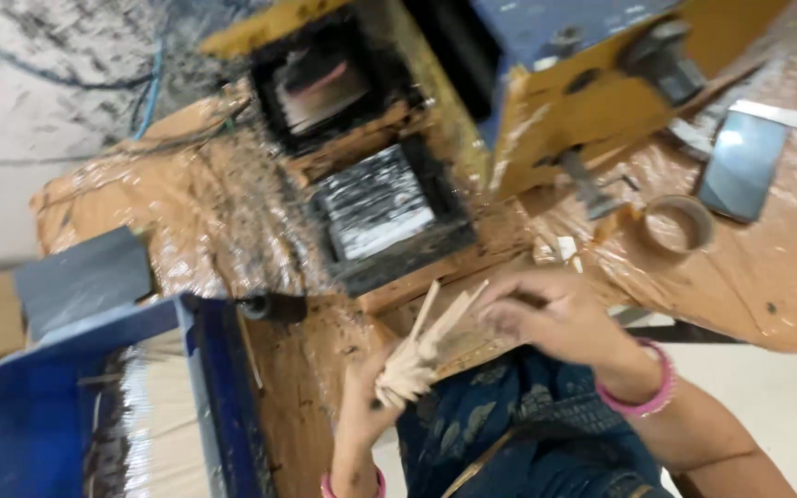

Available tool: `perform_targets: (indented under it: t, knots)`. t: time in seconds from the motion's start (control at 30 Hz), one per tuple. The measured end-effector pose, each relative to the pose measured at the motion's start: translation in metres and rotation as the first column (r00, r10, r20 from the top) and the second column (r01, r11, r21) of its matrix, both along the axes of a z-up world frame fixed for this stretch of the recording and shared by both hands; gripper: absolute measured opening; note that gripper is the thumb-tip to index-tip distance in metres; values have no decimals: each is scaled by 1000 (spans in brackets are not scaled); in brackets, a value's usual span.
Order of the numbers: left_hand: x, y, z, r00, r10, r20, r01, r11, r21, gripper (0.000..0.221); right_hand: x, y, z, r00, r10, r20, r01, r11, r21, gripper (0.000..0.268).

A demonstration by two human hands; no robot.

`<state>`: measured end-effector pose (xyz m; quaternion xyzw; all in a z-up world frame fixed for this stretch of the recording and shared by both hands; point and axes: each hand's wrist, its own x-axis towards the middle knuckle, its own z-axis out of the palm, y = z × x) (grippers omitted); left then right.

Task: Feeding wooden sticks into a machine to coat them for incense stick production.

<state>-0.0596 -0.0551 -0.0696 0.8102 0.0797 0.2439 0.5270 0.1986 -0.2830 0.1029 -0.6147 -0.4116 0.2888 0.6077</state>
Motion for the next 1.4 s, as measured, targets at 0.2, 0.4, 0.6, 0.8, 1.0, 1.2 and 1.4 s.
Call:
perform_targets:
  t: [0.2,0.4,0.6,0.8,1.0,1.2,1.4]
  knots:
    - [21,40,88,1000,11,10,-5,854,-520,28,15,45,30,989,10,145,-14,1000,25,33]
    - [54,92,149,983,-172,69,185,902,-389,22,27,91,55,869,96,485,-130,991,39,14]
    - [125,104,147,944,328,-27,-312,866,-392,15,41,107,57,210,-81,974,98,993,61,43]
    - [152,104,99,904,421,78,-220,612,-760,13,39,84,31,362,42,931,354,918,-179,63]
    - [147,105,107,907,416,67,-217,598,-771,4,39,95,55,278,-60,959,359,932,-46,65]
    - [127,84,131,891,443,93,-247,649,-720,8,40,89,46,329,-109,938,295,955,7,48]
    - [56,58,84,663,743,-93,-686,553,-473,27,52,6,21,233,-321,918,462,867,186,23]
